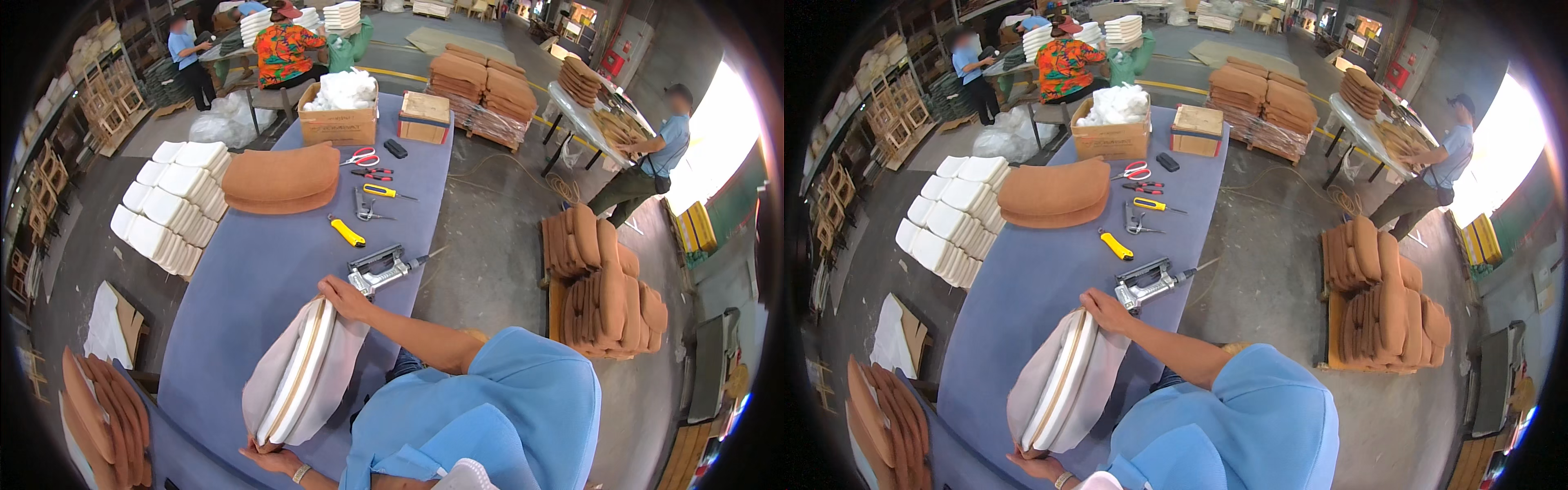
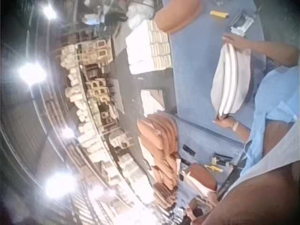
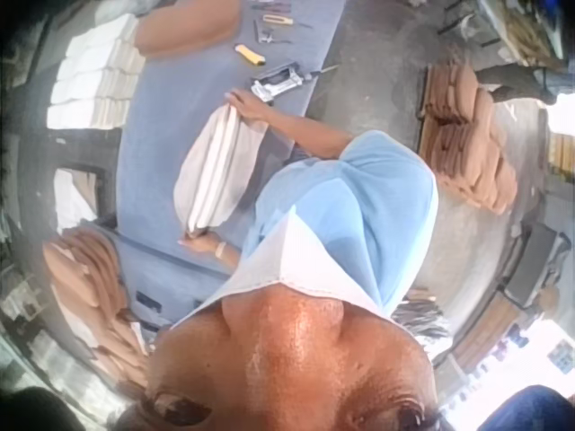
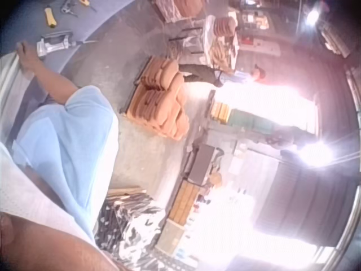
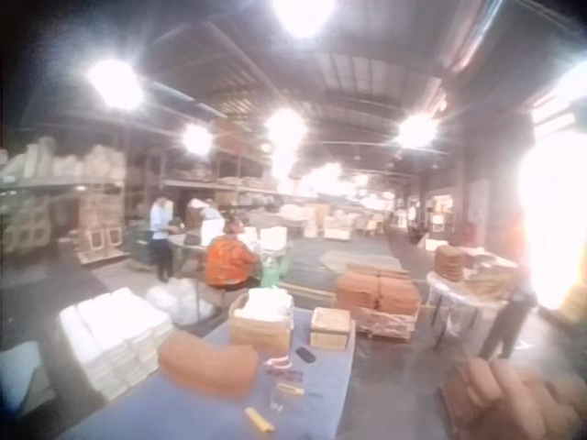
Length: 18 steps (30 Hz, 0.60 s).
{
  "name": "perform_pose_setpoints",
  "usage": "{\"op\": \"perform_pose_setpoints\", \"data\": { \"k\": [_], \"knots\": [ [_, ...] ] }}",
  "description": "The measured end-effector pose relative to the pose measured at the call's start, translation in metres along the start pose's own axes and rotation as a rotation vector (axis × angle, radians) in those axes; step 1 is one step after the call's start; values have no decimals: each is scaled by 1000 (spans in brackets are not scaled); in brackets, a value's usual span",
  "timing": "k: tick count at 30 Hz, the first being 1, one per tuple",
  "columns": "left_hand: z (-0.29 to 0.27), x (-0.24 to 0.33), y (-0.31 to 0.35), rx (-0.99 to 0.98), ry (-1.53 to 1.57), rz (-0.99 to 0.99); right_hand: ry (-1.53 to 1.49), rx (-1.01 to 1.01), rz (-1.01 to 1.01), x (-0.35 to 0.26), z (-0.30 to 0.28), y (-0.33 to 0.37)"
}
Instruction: The person assembles a cushion by wrapping a brown fabric cover around a white foam insert. They use a staple gun to secure the fabric edges and a utility knife to trim excess material. The finished cushion is placed on a stack of completed units.
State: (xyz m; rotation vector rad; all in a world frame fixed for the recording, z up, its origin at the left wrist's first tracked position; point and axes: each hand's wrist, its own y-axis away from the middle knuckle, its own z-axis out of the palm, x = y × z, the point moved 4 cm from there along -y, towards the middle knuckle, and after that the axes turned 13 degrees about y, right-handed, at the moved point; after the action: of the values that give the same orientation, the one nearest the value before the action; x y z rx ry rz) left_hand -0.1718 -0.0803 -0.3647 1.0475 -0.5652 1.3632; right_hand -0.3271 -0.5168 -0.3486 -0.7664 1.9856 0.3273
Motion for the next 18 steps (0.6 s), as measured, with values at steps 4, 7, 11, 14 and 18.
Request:
{"op": "perform_pose_setpoints", "data": {
  "k": [4, 7, 11, 14, 18],
  "knots": [
    [-3, -6, -3, -74, 83, -38, -38, -5, 10, 4, 3, -1],
    [1, -16, 6, -272, 69, 78, -34, 31, -114, 30, 11, -9],
    [36, 16, 30, -72, -48, -39, 47, 61, -55, 66, 2, -16],
    [76, 49, 62, -328, -90, 35, -9, 36, -62, 87, -11, -18],
    [132, 90, 102, -859, -130, 141, -109, 108, 233, 170, -52, -23]
  ]
}}
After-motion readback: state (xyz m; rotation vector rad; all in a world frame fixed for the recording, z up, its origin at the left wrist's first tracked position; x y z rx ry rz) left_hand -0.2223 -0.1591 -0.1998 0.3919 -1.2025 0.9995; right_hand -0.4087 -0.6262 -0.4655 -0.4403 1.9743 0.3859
